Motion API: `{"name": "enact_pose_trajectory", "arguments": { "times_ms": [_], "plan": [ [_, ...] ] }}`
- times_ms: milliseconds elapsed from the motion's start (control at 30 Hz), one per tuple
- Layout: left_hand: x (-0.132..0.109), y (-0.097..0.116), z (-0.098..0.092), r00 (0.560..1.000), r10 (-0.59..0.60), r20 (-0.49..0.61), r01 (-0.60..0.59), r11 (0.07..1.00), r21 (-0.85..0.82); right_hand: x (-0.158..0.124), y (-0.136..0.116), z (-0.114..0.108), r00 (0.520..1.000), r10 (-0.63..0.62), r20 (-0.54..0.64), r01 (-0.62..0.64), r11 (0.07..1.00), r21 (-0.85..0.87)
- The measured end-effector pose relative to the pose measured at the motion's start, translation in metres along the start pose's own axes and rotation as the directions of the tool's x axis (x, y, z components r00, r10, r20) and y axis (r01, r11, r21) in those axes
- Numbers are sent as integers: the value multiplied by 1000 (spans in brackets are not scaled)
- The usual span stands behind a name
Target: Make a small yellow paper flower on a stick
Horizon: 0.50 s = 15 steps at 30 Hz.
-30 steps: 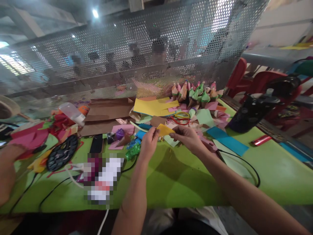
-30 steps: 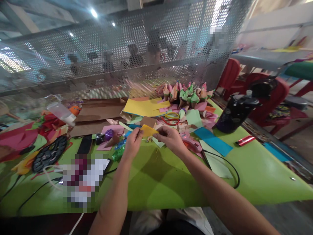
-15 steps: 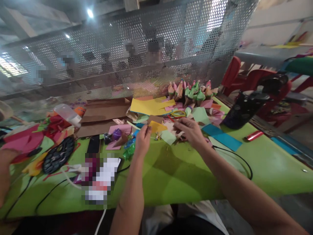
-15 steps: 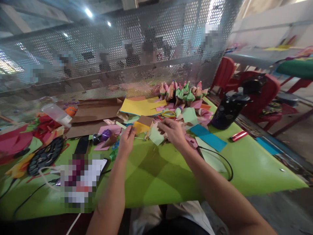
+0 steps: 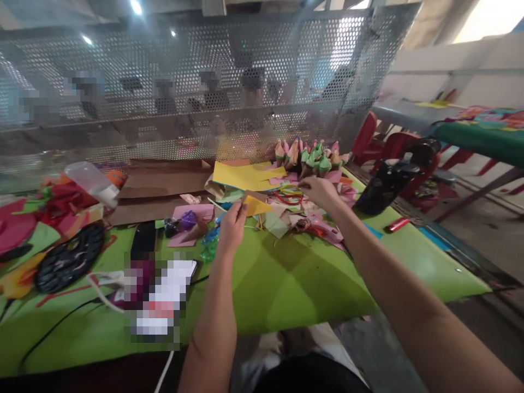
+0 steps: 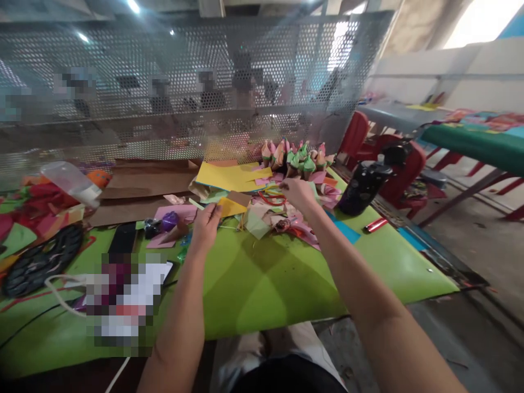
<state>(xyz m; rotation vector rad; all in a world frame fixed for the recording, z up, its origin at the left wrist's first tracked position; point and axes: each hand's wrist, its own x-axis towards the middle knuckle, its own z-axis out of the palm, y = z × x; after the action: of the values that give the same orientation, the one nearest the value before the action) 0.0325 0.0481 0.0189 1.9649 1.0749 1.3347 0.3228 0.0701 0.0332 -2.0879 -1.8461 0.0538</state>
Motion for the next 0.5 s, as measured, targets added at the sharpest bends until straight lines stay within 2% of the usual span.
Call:
{"name": "enact_pose_trajectory", "arguments": {
  "times_ms": [133, 267, 367, 500],
  "plan": [
    [-2, 0, 2, 999, -26, 29, 27, 999, -22, 19, -18, 19, 993, -59, 104, 70, 992, -104],
    [-4, 3, 4, 997, -39, 67, 41, 999, -24, 21, -26, 38, 985, -104, 137, 125, 980, -154],
    [-4, 6, 5, 994, -37, 107, 41, 998, -39, 20, -28, 38, 982, -139, 130, 158, 976, -152],
    [-5, 9, 6, 991, -40, 130, 48, 997, -58, 18, -24, 20, 978, -161, 130, 174, 980, -96]
  ]
}}
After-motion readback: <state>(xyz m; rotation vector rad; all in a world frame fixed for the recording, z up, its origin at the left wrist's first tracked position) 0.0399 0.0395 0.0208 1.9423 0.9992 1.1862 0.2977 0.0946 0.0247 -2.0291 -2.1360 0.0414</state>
